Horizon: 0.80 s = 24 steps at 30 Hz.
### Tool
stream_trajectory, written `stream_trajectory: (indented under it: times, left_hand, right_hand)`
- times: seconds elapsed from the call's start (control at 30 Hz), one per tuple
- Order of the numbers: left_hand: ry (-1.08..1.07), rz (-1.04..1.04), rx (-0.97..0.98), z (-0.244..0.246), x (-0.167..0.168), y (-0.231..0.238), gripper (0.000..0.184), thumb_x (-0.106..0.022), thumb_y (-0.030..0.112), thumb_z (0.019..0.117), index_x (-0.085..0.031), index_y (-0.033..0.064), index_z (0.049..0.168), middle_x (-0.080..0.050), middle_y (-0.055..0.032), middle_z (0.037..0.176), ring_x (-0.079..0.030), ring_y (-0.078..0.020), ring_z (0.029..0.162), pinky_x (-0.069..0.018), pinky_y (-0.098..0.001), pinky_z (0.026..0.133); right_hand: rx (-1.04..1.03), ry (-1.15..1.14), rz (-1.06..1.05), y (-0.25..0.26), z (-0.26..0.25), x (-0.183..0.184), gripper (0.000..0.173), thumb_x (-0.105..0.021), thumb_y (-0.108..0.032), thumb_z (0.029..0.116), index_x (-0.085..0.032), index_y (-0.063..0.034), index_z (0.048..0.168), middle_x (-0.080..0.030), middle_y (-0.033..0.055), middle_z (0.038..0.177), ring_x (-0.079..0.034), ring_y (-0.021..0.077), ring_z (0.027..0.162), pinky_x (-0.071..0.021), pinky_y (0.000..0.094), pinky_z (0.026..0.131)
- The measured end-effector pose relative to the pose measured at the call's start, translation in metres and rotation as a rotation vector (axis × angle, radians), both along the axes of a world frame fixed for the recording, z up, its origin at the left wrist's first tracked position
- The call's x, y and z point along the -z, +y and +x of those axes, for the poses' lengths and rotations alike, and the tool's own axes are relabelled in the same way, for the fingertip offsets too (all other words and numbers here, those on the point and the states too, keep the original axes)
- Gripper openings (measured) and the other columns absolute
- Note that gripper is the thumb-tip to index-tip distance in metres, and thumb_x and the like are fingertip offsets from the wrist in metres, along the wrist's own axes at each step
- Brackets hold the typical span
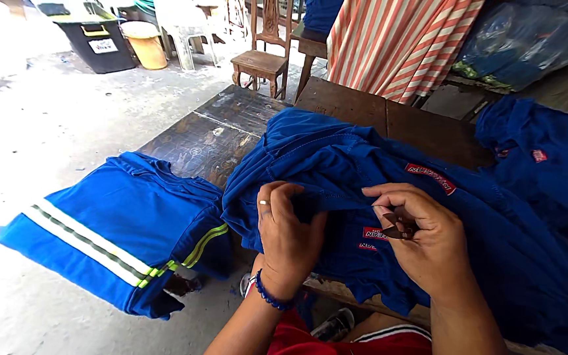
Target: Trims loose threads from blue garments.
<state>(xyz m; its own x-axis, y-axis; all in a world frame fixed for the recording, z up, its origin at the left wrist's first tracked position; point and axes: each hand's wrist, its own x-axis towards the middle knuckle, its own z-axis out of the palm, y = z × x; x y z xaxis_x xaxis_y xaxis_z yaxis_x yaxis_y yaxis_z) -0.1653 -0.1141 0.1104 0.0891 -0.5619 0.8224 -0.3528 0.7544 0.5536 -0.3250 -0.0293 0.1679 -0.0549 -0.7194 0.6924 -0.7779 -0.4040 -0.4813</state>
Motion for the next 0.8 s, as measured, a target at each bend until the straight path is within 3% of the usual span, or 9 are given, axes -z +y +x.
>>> stream_trajectory:
  times: [0.07, 0.1, 0.2, 0.33, 0.47, 0.6, 0.7, 0.8]
  left_hand:
    - [0.003, 0.002, 0.003, 0.0, -0.01, -0.007, 0.025, -0.075, 0.004, 0.0778, -0.066, -0.0026, 0.099, -0.068, -0.0153, 0.096, -0.066, -0.0167, 0.088, -0.0539, -0.0243, 0.078]
    - [0.0, 0.017, 0.046, 0.002, -0.013, -0.008, 0.019, -0.073, 0.001, 0.0804, -0.07, -0.0035, 0.099, -0.071, -0.0144, 0.095, -0.069, -0.0139, 0.087, -0.0559, -0.0234, 0.078]
    - [-0.032, 0.173, 0.298, 0.016, -0.02, -0.01, 0.02, -0.065, -0.001, 0.0914, -0.073, -0.0026, 0.11, -0.075, -0.0079, 0.1, -0.07, -0.0029, 0.087, -0.0568, -0.0184, 0.08]
    - [0.048, 0.394, 0.686, 0.038, -0.022, -0.025, 0.025, -0.059, -0.005, 0.0946, -0.063, 0.0028, 0.118, -0.071, 0.0031, 0.093, -0.065, 0.0008, 0.077, -0.0555, -0.0169, 0.071]
    - [0.091, 0.526, 1.01, 0.047, -0.021, -0.045, 0.03, -0.05, -0.008, 0.0977, -0.048, 0.0132, 0.119, -0.066, 0.0053, 0.089, -0.062, -0.0002, 0.075, -0.0517, -0.0154, 0.068]
    - [-0.058, 0.458, 1.037, 0.048, -0.024, -0.053, 0.022, -0.052, -0.008, 0.0978, -0.054, 0.0086, 0.113, -0.061, 0.0034, 0.085, -0.058, -0.0013, 0.072, -0.0497, -0.0157, 0.065]
    - [-0.171, 0.393, 0.989, 0.049, -0.027, -0.056, 0.022, -0.052, -0.007, 0.0968, -0.057, 0.0058, 0.114, -0.065, 0.0018, 0.089, -0.061, -0.002, 0.077, -0.0525, -0.0172, 0.07]
    - [-0.153, 0.419, 1.012, 0.049, -0.032, -0.058, 0.024, -0.051, -0.01, 0.0961, -0.058, 0.0057, 0.113, -0.065, 0.003, 0.087, -0.06, -0.0003, 0.074, -0.0505, -0.0148, 0.066]
  right_hand:
    - [0.048, 0.04, 0.002, 0.0, 0.0, -0.001, 0.011, -0.057, -0.007, 0.0944, -0.067, -0.0038, 0.094, -0.073, 0.0052, 0.108, -0.063, -0.0043, 0.085, -0.0503, 0.0094, 0.072]
    - [0.079, 0.056, 0.005, -0.001, -0.001, -0.003, 0.011, -0.056, -0.009, 0.0959, -0.066, -0.0049, 0.097, -0.073, 0.0023, 0.099, -0.059, -0.0056, 0.077, -0.0466, 0.0091, 0.067]
    - [0.133, 0.066, 0.044, -0.009, -0.008, -0.009, 0.008, -0.055, -0.012, 0.0988, -0.061, -0.0063, 0.101, -0.054, -0.0051, 0.076, -0.046, -0.006, 0.063, -0.0375, 0.0094, 0.058]
    - [0.112, -0.175, 0.165, -0.03, -0.014, -0.012, 0.002, -0.058, -0.007, 0.0977, -0.058, -0.0088, 0.098, -0.05, -0.008, 0.072, -0.044, -0.0061, 0.059, -0.0362, 0.0091, 0.054]
    - [0.1, -0.428, 0.19, -0.038, -0.009, -0.015, 0.012, -0.064, 0.001, 0.0945, -0.06, -0.0108, 0.093, -0.056, -0.0097, 0.069, -0.048, -0.006, 0.057, -0.0394, 0.0086, 0.054]
    - [0.054, -0.552, 0.2, -0.038, -0.011, -0.018, 0.017, -0.061, 0.004, 0.0942, -0.061, -0.0127, 0.095, -0.055, -0.0104, 0.072, -0.05, -0.0059, 0.062, -0.0413, 0.0073, 0.058]
    - [0.066, -0.582, 0.211, -0.036, -0.01, -0.02, 0.016, -0.061, 0.004, 0.0946, -0.063, -0.0122, 0.094, -0.055, -0.0087, 0.071, -0.051, -0.0038, 0.061, -0.0416, 0.0088, 0.057]
    - [0.083, -0.59, 0.22, -0.036, -0.009, -0.02, 0.016, -0.062, 0.004, 0.0949, -0.062, -0.0119, 0.093, -0.053, -0.0084, 0.069, -0.049, -0.0032, 0.059, -0.0399, 0.009, 0.055]
